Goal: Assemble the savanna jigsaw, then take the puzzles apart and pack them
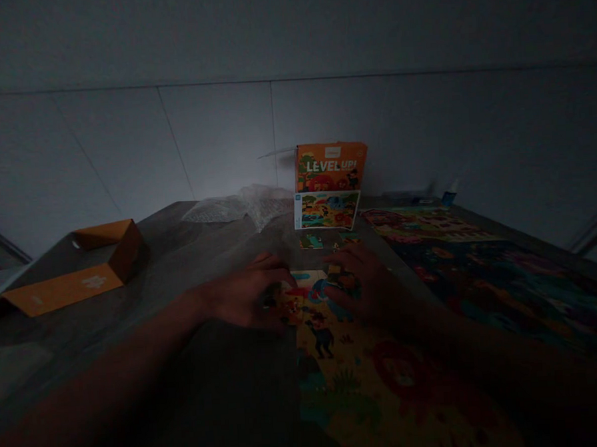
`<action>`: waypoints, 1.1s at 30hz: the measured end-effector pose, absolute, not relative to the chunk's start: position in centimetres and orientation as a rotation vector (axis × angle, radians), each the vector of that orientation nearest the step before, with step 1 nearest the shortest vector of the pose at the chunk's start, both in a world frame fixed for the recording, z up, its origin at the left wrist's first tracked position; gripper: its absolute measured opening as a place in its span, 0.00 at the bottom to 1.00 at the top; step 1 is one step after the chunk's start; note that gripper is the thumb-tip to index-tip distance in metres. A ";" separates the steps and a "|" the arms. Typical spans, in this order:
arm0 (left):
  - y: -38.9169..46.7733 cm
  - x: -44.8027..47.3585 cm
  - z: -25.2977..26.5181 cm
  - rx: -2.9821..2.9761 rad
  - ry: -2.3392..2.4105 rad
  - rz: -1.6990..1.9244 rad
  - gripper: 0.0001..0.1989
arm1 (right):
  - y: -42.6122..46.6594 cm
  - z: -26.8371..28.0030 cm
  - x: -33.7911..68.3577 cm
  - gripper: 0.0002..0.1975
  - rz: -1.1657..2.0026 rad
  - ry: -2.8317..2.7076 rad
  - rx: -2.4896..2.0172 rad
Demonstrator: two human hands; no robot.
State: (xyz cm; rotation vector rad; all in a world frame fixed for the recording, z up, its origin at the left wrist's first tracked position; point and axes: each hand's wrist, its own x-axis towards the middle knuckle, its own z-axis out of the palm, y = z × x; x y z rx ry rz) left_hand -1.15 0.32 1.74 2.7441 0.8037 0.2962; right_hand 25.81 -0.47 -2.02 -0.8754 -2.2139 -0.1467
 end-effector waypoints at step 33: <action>0.7 -1.1 1.1 2.584 0.662 0.290 0.11 | 0.3 -3.0 26.0 0.12 0.038 -2.477 -0.836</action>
